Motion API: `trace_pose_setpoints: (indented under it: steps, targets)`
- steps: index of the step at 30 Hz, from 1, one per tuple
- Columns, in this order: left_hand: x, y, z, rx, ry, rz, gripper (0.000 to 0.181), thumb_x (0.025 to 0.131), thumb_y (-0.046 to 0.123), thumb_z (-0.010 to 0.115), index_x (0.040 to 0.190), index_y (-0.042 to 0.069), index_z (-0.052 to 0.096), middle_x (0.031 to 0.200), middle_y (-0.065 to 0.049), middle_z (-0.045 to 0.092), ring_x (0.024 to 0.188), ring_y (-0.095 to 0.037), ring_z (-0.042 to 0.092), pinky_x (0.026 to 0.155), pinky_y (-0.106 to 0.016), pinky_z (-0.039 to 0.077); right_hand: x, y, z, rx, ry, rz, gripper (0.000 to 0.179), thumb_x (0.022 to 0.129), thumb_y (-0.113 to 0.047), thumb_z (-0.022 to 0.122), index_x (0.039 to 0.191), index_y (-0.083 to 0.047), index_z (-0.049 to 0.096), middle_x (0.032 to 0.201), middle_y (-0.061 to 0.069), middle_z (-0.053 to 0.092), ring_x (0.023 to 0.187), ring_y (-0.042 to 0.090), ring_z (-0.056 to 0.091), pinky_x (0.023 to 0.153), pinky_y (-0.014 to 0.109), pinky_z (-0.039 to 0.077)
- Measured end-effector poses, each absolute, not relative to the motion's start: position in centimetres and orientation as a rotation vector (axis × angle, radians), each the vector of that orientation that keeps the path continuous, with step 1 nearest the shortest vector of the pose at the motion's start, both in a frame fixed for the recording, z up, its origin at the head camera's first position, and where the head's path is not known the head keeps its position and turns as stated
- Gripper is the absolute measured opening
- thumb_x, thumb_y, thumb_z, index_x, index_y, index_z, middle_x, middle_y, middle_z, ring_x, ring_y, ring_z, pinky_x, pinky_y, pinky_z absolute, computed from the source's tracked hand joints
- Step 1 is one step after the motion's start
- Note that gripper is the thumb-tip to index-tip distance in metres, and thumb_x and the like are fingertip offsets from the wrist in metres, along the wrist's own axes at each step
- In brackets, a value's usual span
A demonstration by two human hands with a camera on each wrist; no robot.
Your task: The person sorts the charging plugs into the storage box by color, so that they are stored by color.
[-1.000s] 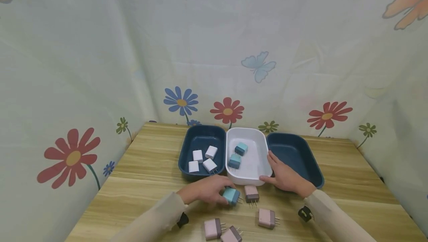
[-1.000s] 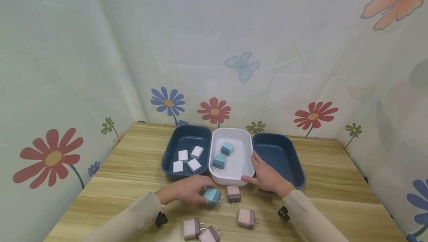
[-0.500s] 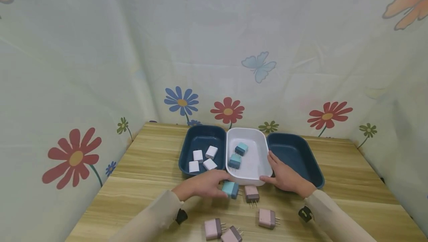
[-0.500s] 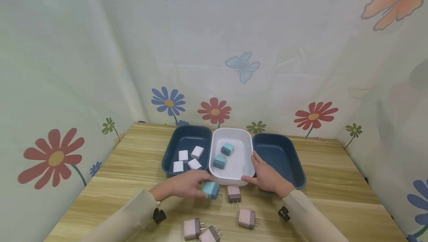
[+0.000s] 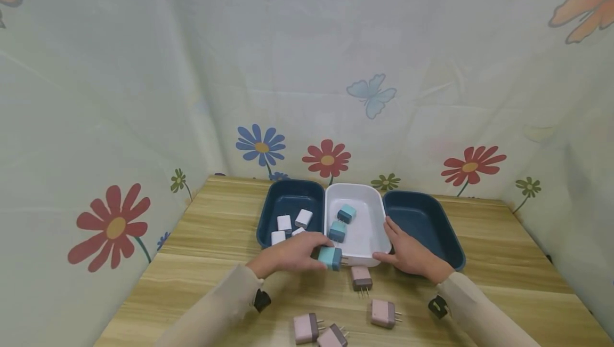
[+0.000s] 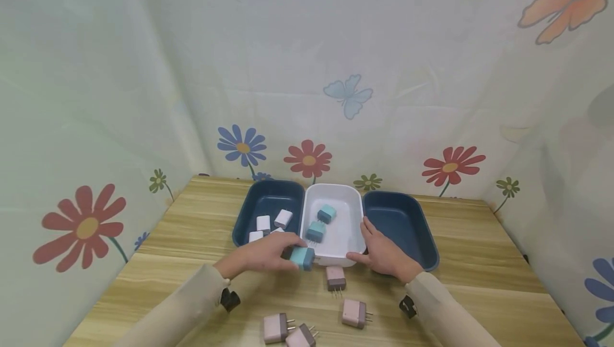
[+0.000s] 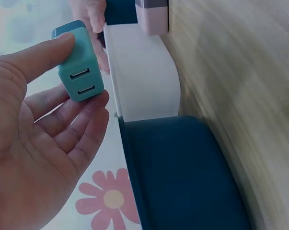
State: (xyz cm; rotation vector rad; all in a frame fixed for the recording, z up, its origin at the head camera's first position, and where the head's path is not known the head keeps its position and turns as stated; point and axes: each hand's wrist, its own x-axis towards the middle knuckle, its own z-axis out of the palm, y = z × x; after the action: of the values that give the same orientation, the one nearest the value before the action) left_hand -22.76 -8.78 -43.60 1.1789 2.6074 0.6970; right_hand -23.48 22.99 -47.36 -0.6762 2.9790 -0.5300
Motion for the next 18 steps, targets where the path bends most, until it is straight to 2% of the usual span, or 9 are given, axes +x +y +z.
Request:
trace_pose_setpoints:
  steps: [11, 18]
  targets:
    - [-23.8, -8.1, -43.2, 1.096, 2.632, 0.764, 0.037, 0.087, 0.032, 0.069, 0.118, 0.017, 0.058, 0.108, 0.01, 0.057, 0.092, -0.006, 0.051, 0.082, -0.023, 0.046, -23.7, 23.2, -47.7, -0.695, 2.989, -0.519, 0.104, 0.082, -0.067, 0.053, 0.147, 0.006, 0.018, 0.154, 0.022, 0.012, 0.136, 0.038, 0.026, 0.103, 0.052, 0.031]
    - [-24.5, -7.6, -43.4, 1.07, 2.661, 0.73, 0.039, 0.087, 0.033, 0.068, 0.121, 0.016, 0.058, 0.109, 0.009, 0.057, 0.092, -0.007, 0.05, 0.081, -0.024, 0.045, -23.7, 23.1, -47.7, -0.698, 2.987, -0.53, 0.1, 0.084, -0.06, 0.058, 0.147, 0.006, 0.019, 0.154, 0.023, 0.012, 0.136, 0.038, 0.025, 0.103, 0.051, 0.032]
